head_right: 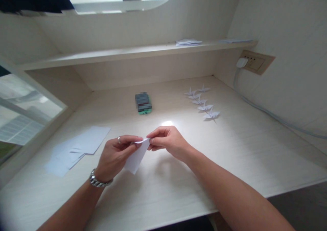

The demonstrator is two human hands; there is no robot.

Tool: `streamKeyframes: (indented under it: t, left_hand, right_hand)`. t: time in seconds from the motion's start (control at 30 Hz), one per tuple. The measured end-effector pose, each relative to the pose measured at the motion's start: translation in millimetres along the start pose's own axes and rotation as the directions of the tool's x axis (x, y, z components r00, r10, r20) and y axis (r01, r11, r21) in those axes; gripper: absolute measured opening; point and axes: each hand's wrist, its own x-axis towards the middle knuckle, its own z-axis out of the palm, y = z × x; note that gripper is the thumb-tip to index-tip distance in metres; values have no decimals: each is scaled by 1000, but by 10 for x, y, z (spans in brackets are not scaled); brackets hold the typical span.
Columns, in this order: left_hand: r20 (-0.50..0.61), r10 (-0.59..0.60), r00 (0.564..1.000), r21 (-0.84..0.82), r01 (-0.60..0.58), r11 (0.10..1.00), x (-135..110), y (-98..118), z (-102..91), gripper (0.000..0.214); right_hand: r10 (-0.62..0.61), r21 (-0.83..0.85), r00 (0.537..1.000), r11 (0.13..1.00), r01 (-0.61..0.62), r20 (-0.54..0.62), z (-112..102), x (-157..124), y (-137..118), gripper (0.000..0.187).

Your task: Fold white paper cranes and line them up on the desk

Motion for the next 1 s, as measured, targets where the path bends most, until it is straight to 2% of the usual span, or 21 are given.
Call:
streamKeyframes:
  t: [0.17, 0.4, 0.67, 0.83, 1.0]
  left_hand:
    - [-14, 16, 1000, 64, -15, 998, -3, -1, 0, 9]
    - [-8, 11, 1000, 39, -10, 999, -9, -21, 3, 12]
    - [89, 52, 995, 5, -53, 999, -8, -24, -56, 11]
    - [112, 86, 990, 69, -94, 993, -17, -39, -71, 10]
    - [154, 164, 974, 144, -186, 972, -10, -16, -36, 8]
  right_hand:
    - [-21, 1, 1000, 1000, 21, -8, 1, 10, 28, 17]
    - [-40, -14, 999, 999, 40, -29, 11, 21, 39, 15]
    - [8, 67, 999, 998, -11, 39, -8, -16, -9, 14]
    - [52, 88, 996, 995, -58, 68, -27, -28, -49, 16]
    - [29, -49, 999, 998, -27, 32, -5, -6, -3, 20]
